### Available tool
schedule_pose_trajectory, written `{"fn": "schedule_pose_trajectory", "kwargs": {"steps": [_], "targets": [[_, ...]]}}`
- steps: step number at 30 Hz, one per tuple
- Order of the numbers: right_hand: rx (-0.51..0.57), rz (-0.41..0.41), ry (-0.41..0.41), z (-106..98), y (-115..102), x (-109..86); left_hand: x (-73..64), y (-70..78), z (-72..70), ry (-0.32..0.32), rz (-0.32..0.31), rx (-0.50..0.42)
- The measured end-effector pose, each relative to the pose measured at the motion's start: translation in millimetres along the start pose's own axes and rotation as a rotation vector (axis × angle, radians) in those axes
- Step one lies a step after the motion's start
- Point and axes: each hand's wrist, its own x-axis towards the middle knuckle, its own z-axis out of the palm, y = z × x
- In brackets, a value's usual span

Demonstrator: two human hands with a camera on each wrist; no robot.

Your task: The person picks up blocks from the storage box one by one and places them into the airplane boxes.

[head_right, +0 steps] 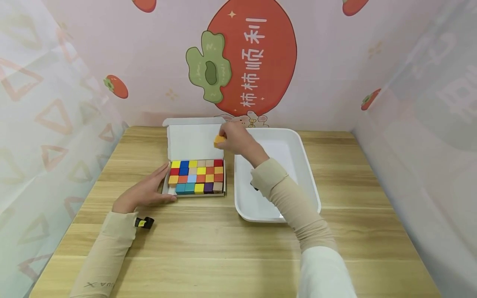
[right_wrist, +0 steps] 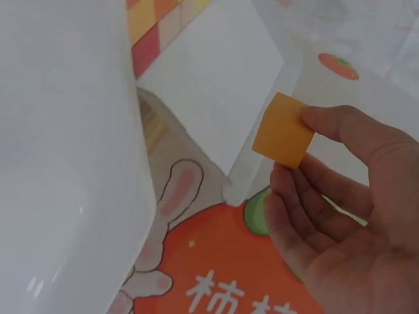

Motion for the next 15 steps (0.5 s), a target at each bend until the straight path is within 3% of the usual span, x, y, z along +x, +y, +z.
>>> {"fn": "schedule_pose_trajectory", "kwargs": {"steps": [10,15], "targets": [[-0.004,-0.078,-0.15,28.3,-47.1,10.9,2.4,-0.4,-1.2,-0.005,0.002,-0.004],[-0.001,-0.175,-0.202,43.8,-68.7,15.1,1.9,-1.1,-1.9,-0.007,0.008,-0.013]]}}
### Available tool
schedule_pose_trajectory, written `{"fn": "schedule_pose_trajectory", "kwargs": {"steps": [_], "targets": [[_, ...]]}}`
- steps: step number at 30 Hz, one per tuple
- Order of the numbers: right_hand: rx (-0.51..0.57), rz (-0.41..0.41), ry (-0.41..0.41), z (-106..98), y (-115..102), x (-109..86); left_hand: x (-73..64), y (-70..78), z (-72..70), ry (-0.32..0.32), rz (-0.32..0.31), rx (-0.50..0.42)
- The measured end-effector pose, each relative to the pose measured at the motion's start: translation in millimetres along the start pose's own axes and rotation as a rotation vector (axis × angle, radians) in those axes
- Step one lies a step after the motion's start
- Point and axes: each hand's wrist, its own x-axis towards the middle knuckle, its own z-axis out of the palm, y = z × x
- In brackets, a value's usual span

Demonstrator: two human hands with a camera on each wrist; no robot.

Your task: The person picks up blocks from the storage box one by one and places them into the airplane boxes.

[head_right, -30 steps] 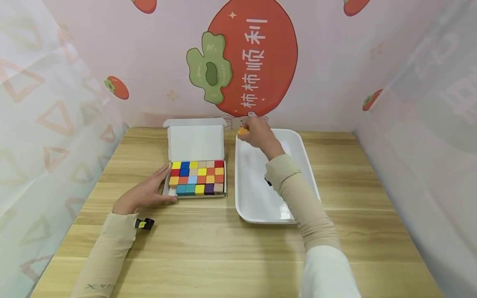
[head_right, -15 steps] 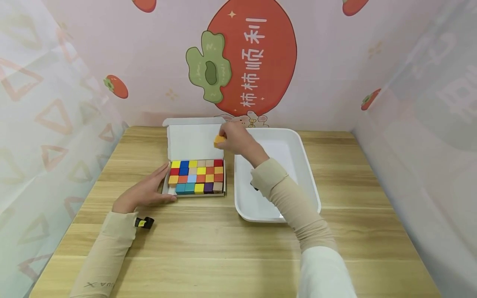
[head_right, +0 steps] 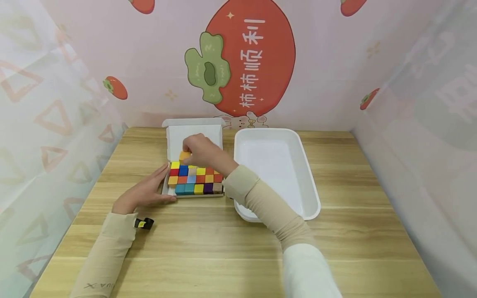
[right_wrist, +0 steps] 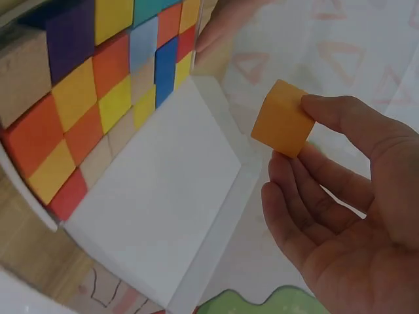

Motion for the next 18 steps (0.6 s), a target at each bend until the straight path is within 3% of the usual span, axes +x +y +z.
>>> {"fn": "schedule_pose_trajectory", "kwargs": {"steps": [4,9,13,18], "targets": [[-0.025,-0.074,-0.039,17.0,-14.0,7.5,-0.5,-2.6,0.9,0.011,0.034,0.001],[-0.023,-0.125,-0.091,40.1,-26.8,16.4,0.2,-7.7,3.9,0.044,0.136,-0.043],[-0.016,-0.127,-0.111,55.2,-31.5,20.6,0.3,-8.9,4.8,0.062,0.199,-0.09],[-0.029,-0.102,-0.125,69.5,-33.3,21.5,-0.4,-9.5,2.4,0.061,0.204,-0.107]]}}
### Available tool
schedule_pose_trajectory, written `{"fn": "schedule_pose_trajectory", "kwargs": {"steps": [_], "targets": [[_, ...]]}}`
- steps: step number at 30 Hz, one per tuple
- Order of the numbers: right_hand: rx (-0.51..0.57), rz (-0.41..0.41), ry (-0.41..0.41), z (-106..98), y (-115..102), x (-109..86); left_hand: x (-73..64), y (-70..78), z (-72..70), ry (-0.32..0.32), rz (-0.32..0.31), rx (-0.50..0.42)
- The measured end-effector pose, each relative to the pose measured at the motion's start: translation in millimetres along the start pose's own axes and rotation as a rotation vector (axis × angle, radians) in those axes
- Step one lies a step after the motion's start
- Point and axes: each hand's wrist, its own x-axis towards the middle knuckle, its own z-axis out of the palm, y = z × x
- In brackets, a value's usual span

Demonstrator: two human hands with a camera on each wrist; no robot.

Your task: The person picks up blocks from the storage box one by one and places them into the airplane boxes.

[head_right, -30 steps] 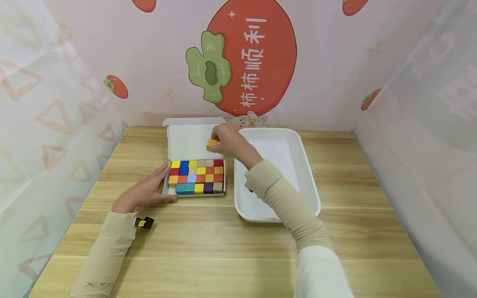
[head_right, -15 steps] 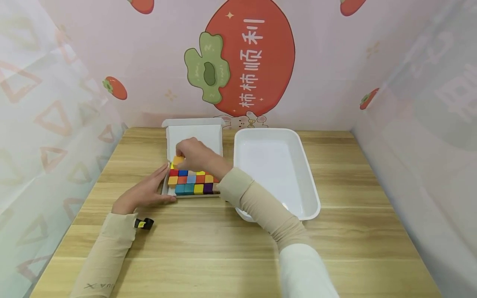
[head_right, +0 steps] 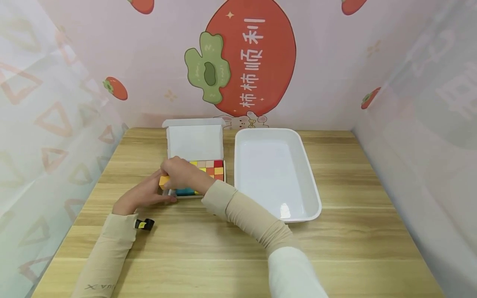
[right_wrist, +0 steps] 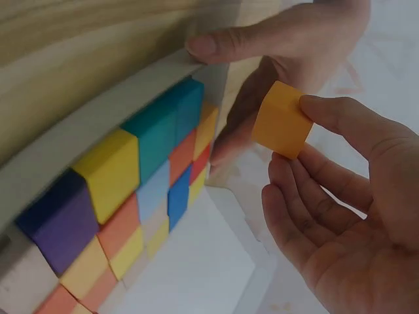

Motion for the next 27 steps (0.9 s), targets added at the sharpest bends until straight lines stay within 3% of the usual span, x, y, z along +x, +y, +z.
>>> {"fn": "schedule_pose_trajectory", "kwargs": {"steps": [8,21,27], "targets": [[-0.024,-0.008,-0.023,16.2,1.9,1.1,-0.9,-1.7,-3.1,-0.015,-0.044,0.033],[-0.086,0.07,-0.038,34.1,11.0,4.4,0.5,-0.1,-2.0,-0.025,-0.082,0.089],[-0.121,0.062,-0.036,40.6,14.3,9.4,0.8,1.5,-2.5,-0.032,-0.098,0.098]]}}
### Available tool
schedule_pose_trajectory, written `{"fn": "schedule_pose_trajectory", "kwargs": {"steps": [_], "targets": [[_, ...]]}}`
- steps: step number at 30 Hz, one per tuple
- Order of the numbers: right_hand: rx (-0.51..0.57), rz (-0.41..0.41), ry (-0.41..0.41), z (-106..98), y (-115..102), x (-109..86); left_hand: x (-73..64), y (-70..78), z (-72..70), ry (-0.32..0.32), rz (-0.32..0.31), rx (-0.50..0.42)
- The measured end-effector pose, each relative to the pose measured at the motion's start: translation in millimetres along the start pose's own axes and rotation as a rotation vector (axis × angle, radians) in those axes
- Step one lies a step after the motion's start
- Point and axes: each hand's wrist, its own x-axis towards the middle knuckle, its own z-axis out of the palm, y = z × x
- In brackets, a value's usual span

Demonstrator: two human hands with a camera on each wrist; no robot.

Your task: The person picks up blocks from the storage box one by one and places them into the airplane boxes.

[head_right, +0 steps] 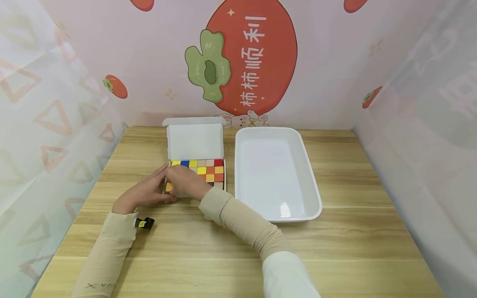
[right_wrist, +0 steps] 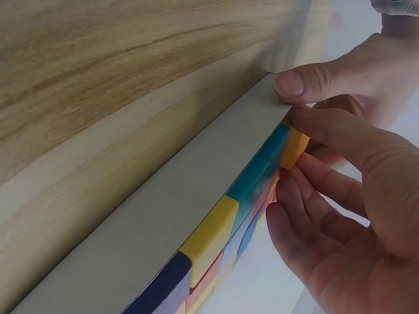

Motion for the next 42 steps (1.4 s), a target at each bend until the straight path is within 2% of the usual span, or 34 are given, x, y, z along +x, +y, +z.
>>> {"fn": "schedule_pose_trajectory", "kwargs": {"steps": [6,16,24,29,32,38,42], "targets": [[0.006,0.005,0.01,2.1,2.7,3.6,2.0,-0.3,0.4,0.006,-0.005,-0.007],[0.083,0.078,-0.027,-1.0,5.4,4.5,1.6,0.4,0.6,-0.002,0.006,-0.002],[-0.006,0.066,-0.069,-13.0,0.6,-5.9,0.9,2.6,0.8,-0.009,0.0,0.023],[-0.016,0.068,-0.07,-35.3,-0.9,-28.0,0.8,5.0,0.3,-0.015,-0.018,0.017],[-0.015,0.103,-0.083,-50.9,0.2,-46.0,0.7,7.0,0.3,-0.023,-0.052,0.01],[0.022,0.207,-0.072,-81.0,9.7,-95.9,0.2,9.7,1.9,-0.038,-0.107,0.033],[0.076,0.277,-0.033,-92.4,24.7,-132.1,-1.3,9.6,2.6,-0.035,-0.114,0.04]]}}
